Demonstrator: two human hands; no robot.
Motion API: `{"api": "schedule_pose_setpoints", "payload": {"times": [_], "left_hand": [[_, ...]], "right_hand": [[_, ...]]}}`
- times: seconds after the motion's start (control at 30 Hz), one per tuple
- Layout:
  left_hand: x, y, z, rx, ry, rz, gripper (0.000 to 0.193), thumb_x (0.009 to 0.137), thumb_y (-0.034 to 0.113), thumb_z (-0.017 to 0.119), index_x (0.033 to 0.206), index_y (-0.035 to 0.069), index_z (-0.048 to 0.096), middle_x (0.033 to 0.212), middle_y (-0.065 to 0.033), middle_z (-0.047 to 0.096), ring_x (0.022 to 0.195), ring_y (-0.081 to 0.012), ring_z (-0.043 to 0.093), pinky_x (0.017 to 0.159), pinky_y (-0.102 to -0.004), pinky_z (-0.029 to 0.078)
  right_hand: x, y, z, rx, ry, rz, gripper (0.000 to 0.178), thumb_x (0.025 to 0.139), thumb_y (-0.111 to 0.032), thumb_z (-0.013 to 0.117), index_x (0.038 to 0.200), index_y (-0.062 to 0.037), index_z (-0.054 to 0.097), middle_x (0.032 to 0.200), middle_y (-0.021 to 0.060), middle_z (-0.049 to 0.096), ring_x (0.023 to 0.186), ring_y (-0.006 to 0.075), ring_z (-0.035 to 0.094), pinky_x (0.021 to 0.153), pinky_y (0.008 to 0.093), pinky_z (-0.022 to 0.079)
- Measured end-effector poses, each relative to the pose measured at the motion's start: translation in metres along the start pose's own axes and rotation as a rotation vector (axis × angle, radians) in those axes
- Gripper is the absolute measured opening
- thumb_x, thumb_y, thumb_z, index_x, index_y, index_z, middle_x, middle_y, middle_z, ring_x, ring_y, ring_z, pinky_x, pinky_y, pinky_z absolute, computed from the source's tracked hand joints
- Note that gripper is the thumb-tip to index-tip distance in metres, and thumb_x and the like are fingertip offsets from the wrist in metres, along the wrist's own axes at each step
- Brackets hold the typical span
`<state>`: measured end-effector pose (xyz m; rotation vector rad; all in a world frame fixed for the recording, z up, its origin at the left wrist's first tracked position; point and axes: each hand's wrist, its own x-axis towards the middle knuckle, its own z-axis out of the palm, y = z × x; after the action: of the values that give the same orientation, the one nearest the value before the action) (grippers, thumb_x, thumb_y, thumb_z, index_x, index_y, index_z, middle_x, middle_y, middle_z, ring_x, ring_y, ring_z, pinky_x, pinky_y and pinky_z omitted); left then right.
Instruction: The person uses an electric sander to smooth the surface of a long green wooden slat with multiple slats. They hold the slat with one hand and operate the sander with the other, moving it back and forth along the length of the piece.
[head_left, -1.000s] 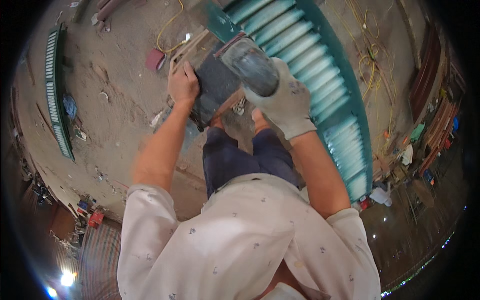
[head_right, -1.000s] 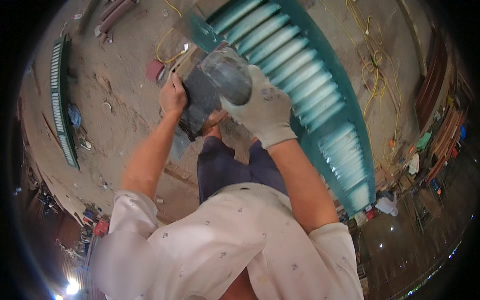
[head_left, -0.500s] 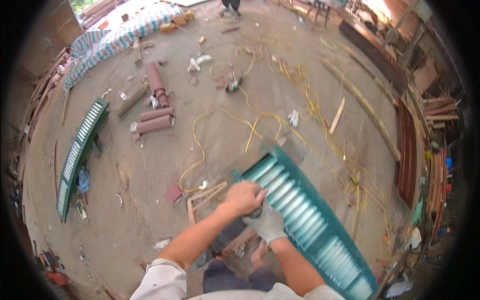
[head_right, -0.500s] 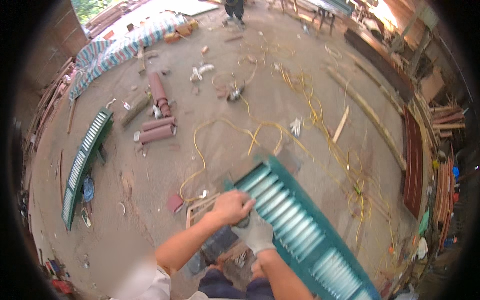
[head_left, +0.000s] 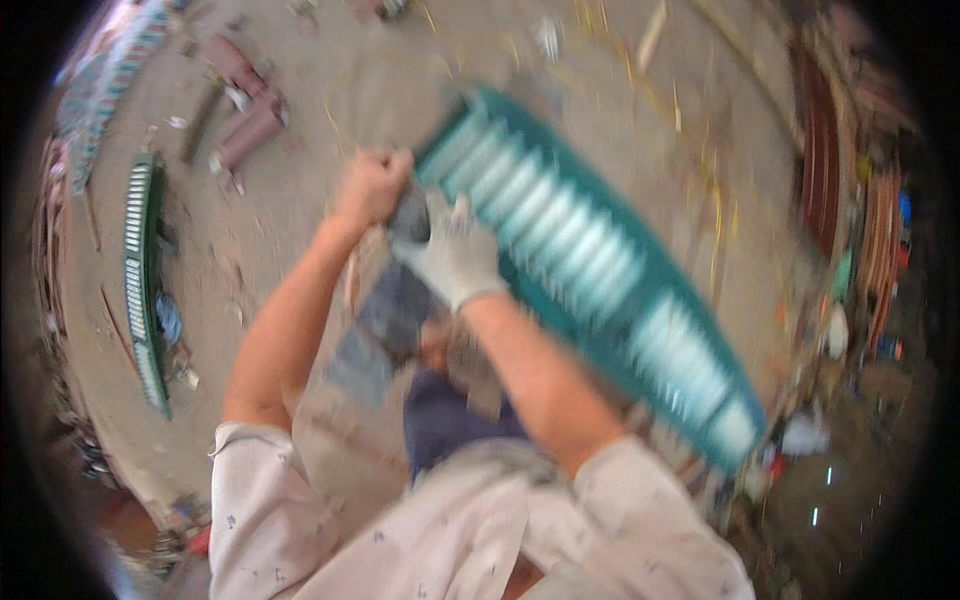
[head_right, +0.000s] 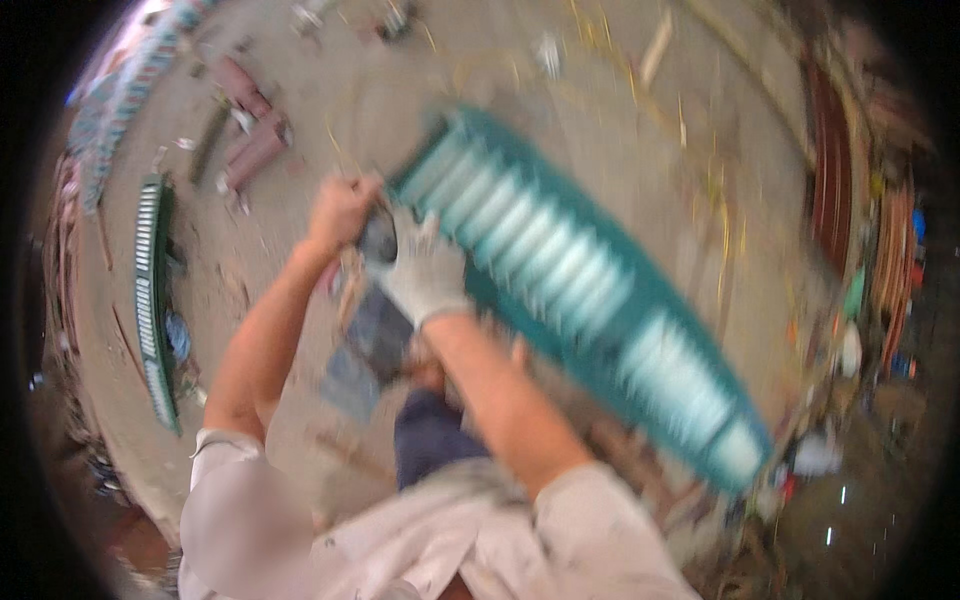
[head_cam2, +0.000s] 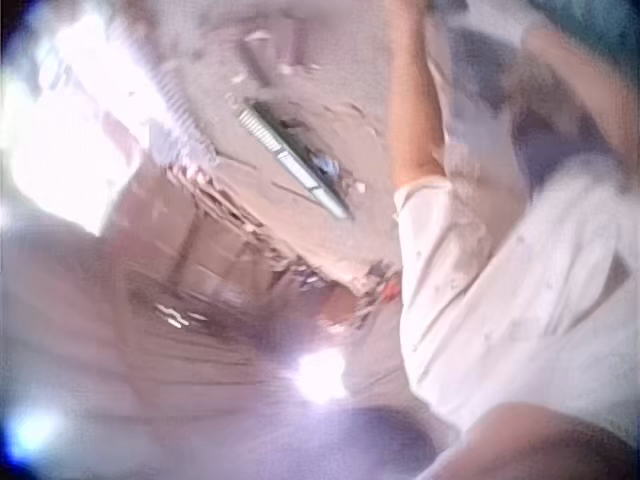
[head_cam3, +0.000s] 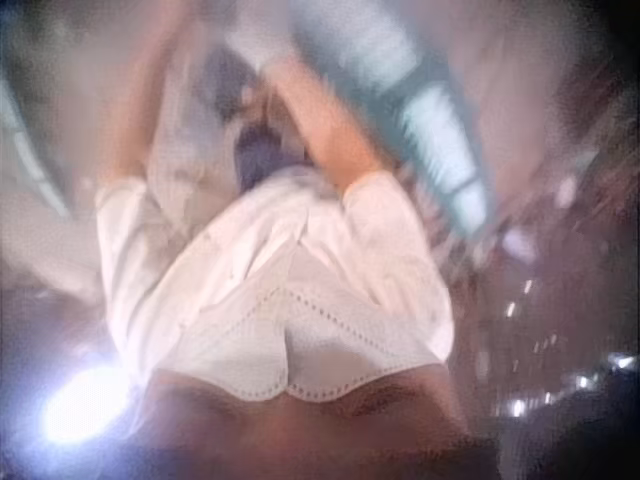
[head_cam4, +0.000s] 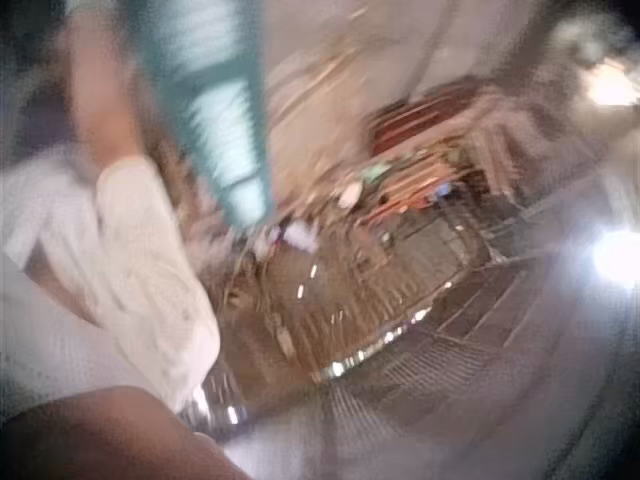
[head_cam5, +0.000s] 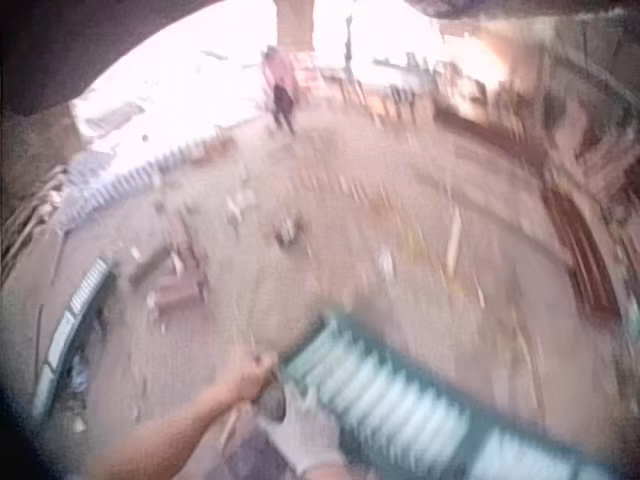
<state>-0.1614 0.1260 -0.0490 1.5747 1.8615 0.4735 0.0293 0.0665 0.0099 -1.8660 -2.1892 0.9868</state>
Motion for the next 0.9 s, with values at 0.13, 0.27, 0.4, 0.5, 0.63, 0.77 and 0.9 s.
{"api": "schedule_pose_setpoints", "payload": {"times": [0.13, 0.27, 0.4, 0.5, 0.63, 0.77, 0.9], "left_hand": [[-0.089, 0.082, 0.052, -0.215, -0.013, -0.060, 0.042, 0.104, 0.034, 0.063, 0.093, -0.004, 0.079, 0.079, -0.0224, 0.075, 0.073, -0.0248, 0.072, 0.072, -0.0426, 0.055], [-0.161, 0.179, 0.151, -0.164, -0.097, 0.016, 0.036, 0.100, 0.036, 0.072, 0.094, 0.001, 0.078, 0.094, -0.0230, 0.076, 0.086, -0.0451, 0.073, 0.081, -0.0522, 0.058], [-0.234, 0.219, 0.205, -0.292, -0.382, 0.409, 0.046, 0.087, 0.038, 0.088, 0.115, 0.004, 0.074, 0.124, -0.0180, 0.067, 0.119, -0.0418, 0.064, 0.098, -0.0498, 0.055], [-0.239, 0.224, 0.189, -0.155, -0.543, 0.622, 0.072, 0.079, 0.031, 0.094, 0.140, 0.006, 0.064, 0.134, -0.0161, 0.064, 0.129, -0.0397, 0.060, 0.107, -0.0506, 0.051], [-0.190, 0.185, 0.145, 0.166, -0.577, 0.664, 0.086, 0.064, 0.003, 0.091, 0.144, 0.004, 0.059, 0.138, -0.0173, 0.062, 0.130, -0.0418, 0.059, 0.108, -0.0499, 0.052], [-0.144, 0.166, 0.092, 0.291, -0.462, 0.600, 0.070, 0.065, 0.002, 0.090, 0.131, 0.002, 0.065, 0.125, -0.0148, 0.065, 0.117, -0.0398, 0.064, 0.100, -0.0487, 0.056], [-0.134, 0.161, 0.084, 0.329, -0.474, 0.556, 0.076, 0.061, 0.004, 0.095, 0.132, 0.003, 0.068, 0.118, -0.0163, 0.066, 0.115, -0.0408, 0.064, 0.100, -0.0479, 0.055]], "right_hand": [[-0.104, 0.085, -0.017, -0.118, -0.046, 0.045, 0.059, 0.091, -0.052, 0.083, 0.126, -0.0090, 0.064, 0.101, 0.0176, 0.080, 0.091, 0.0373, 0.080, 0.078, 0.0489, 0.063], [-0.200, 0.172, -0.058, -0.128, -0.121, 0.318, 0.061, 0.087, -0.039, 0.087, 0.139, -0.0144, 0.065, 0.110, 0.0137, 0.081, 0.102, 0.0361, 0.079, 0.087, 0.0485, 0.062], [-0.303, 0.278, -0.050, -0.217, -0.008, 0.280, 0.065, 0.085, -0.022, 0.084, 0.147, -0.0197, 0.064, 0.111, 0.0126, 0.081, 0.104, 0.0355, 0.078, 0.088, 0.0500, 0.061], [-0.306, 0.292, -0.058, -0.234, -0.163, 0.386, 0.069, 0.084, -0.024, 0.085, 0.149, -0.0187, 0.062, 0.110, 0.0121, 0.081, 0.101, 0.0358, 0.078, 0.086, 0.0505, 0.061], [-0.233, 0.228, -0.065, -0.179, -0.189, 0.285, 0.065, 0.084, -0.025, 0.086, 0.143, -0.0160, 0.063, 0.105, 0.0125, 0.080, 0.098, 0.0348, 0.079, 0.084, 0.0503, 0.062], [-0.171, 0.175, -0.048, -0.068, -0.244, 0.251, 0.064, 0.085, -0.032, 0.085, 0.143, -0.0118, 0.064, 0.104, 0.0159, 0.080, 0.097, 0.0345, 0.080, 0.080, 0.0489, 0.063], [-0.161, 0.172, -0.036, -0.068, -0.243, 0.233, 0.054, 0.090, -0.034, 0.082, 0.136, -0.0119, 0.065, 0.102, 0.0147, 0.080, 0.094, 0.0346, 0.080, 0.077, 0.0504, 0.062]]}}
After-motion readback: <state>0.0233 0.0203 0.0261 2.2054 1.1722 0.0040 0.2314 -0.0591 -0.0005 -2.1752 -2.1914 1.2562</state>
